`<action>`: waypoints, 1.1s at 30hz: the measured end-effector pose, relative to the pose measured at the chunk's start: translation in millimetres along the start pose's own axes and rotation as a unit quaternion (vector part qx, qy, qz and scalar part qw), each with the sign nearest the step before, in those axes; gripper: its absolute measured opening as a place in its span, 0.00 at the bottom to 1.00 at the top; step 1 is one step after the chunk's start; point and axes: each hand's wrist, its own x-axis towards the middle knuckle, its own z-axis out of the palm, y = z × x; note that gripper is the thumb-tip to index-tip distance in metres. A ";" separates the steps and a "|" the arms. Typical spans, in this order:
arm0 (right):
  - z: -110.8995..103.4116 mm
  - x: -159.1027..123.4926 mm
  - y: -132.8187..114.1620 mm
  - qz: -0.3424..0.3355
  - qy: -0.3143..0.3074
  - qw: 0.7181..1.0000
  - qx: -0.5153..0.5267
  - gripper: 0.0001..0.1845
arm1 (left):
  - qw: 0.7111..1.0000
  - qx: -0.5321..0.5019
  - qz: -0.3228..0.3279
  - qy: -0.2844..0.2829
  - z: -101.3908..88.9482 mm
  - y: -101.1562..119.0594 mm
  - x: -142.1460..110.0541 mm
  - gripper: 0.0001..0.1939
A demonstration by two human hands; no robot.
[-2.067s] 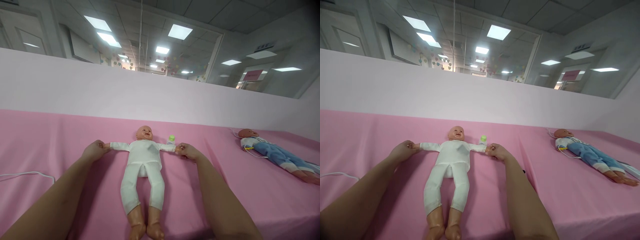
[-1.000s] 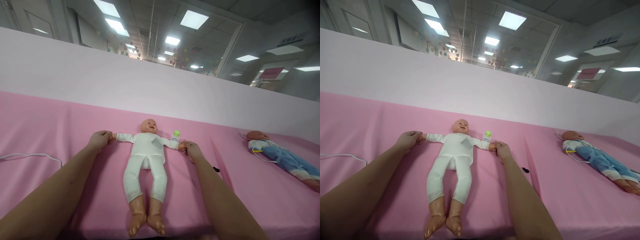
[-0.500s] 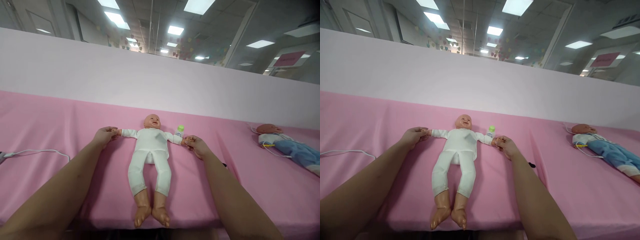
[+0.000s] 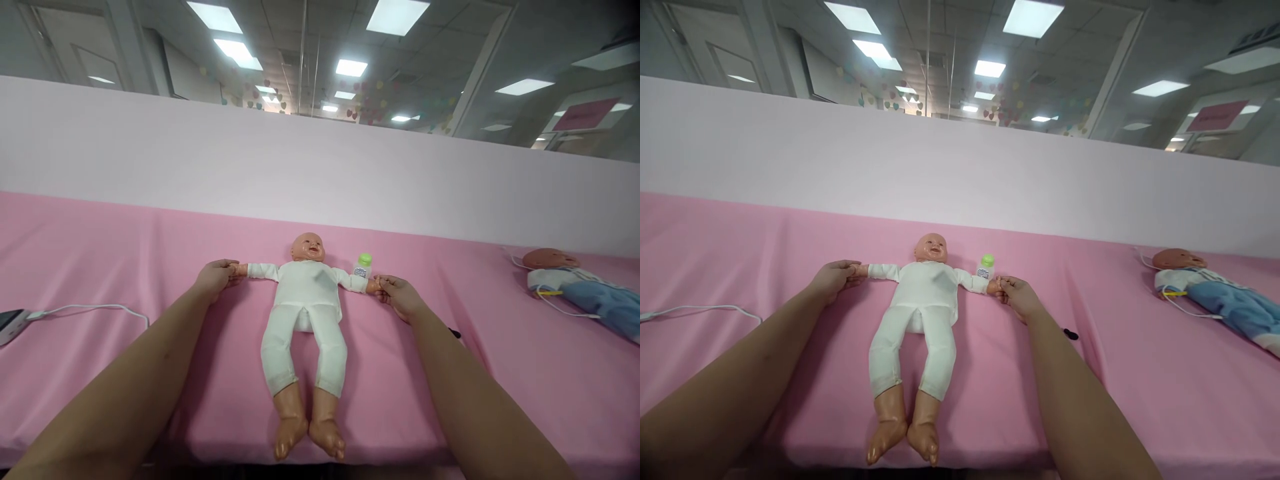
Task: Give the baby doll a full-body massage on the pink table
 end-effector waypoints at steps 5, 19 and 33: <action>-3.5 -5.3 -3.4 0.000 -0.060 0.998 -0.004 0.30 | 0.999 0.008 0.011 -0.033 -2.6 -2.7 0.7 0.25; -1.4 -1.3 -4.9 -0.011 -0.020 0.993 -0.115 0.23 | 1.000 0.021 -0.001 0.004 2.5 2.4 -2.0 0.08; -14.1 -0.2 -4.5 -0.001 -0.086 0.996 0.005 0.25 | 0.998 0.051 0.021 -0.013 0.1 -1.6 1.2 0.21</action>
